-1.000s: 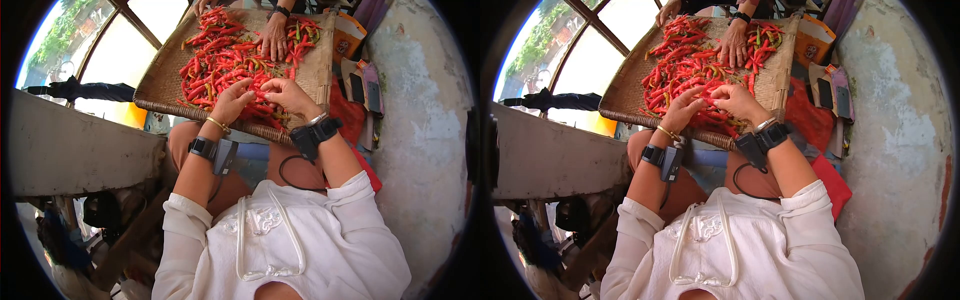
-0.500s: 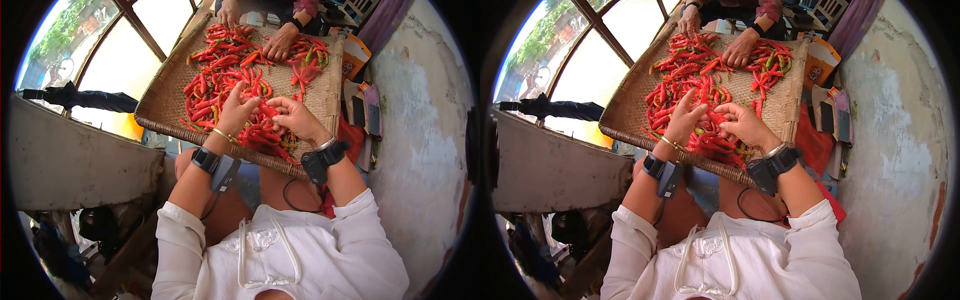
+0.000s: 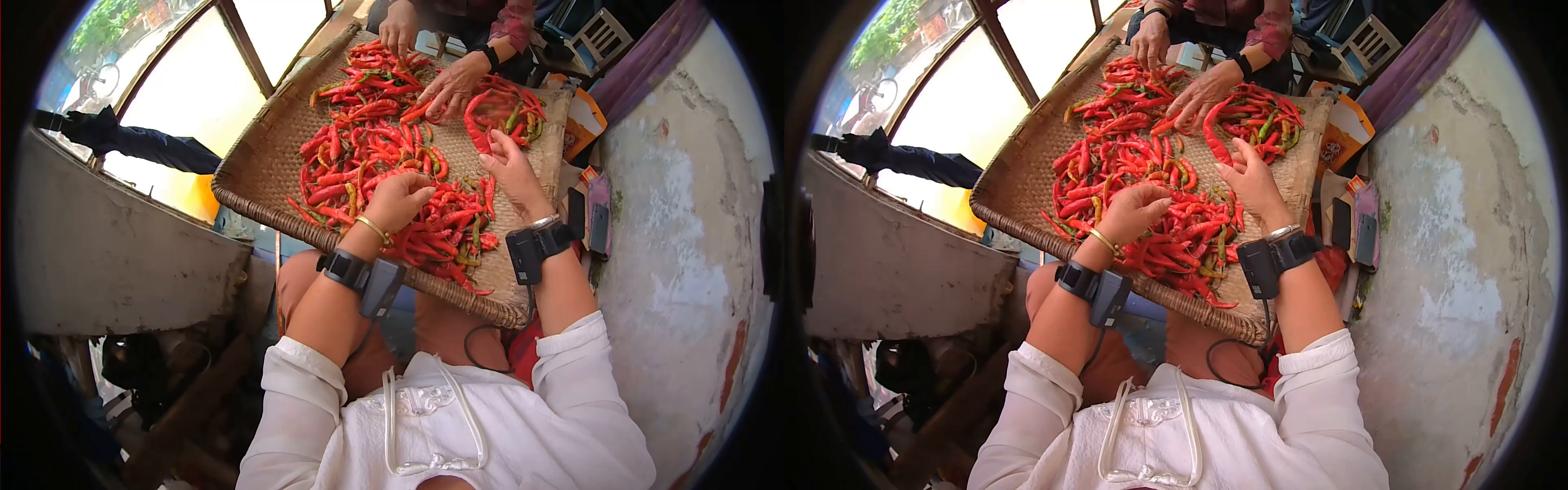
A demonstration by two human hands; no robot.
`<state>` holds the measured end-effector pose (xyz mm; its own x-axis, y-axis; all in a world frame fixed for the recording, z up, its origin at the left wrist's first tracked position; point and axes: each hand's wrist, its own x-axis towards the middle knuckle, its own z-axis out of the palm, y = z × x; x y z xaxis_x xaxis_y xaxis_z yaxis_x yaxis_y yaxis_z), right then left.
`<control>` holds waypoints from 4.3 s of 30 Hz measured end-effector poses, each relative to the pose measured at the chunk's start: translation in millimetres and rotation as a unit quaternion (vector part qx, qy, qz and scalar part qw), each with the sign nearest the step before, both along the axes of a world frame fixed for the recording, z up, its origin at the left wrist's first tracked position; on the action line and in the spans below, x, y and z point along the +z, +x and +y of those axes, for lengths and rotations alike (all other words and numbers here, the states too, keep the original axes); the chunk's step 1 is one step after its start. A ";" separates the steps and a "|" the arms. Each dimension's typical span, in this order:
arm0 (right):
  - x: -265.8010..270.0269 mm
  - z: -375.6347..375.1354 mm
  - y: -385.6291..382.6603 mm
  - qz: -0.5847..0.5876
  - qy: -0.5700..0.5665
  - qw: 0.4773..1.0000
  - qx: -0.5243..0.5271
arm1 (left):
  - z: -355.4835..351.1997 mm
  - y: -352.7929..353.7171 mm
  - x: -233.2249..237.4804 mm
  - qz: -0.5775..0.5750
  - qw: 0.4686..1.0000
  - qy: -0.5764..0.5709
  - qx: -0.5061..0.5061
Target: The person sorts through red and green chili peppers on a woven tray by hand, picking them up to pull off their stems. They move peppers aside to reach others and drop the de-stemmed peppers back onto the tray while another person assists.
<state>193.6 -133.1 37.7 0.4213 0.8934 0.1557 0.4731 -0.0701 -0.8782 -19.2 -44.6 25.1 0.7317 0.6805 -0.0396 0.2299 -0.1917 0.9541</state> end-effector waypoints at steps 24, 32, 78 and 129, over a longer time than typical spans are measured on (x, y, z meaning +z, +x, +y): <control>12.9 -13.3 -30.4 0.128 -0.071 0.989 0.034 | 7.9 22.6 4.5 0.292 0.893 0.332 -0.080; -1.5 -15.9 -6.9 0.202 -0.073 0.976 -0.029 | 8.0 21.6 3.6 0.359 0.872 0.312 -0.112; 14.3 -18.4 -15.6 0.350 0.113 0.927 -0.068 | -0.4 30.9 11.3 0.245 0.918 0.267 -0.160; -55.3 23.9 -33.5 -0.305 -0.131 0.933 0.137 | 3.0 28.3 4.2 0.334 0.882 0.311 -0.120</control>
<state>160.1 -109.1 -17.6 0.0766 0.9957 0.0527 0.9114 -0.0485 -0.4086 9.2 -41.6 29.2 0.8126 0.5512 -0.1895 0.5820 -0.7496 0.3154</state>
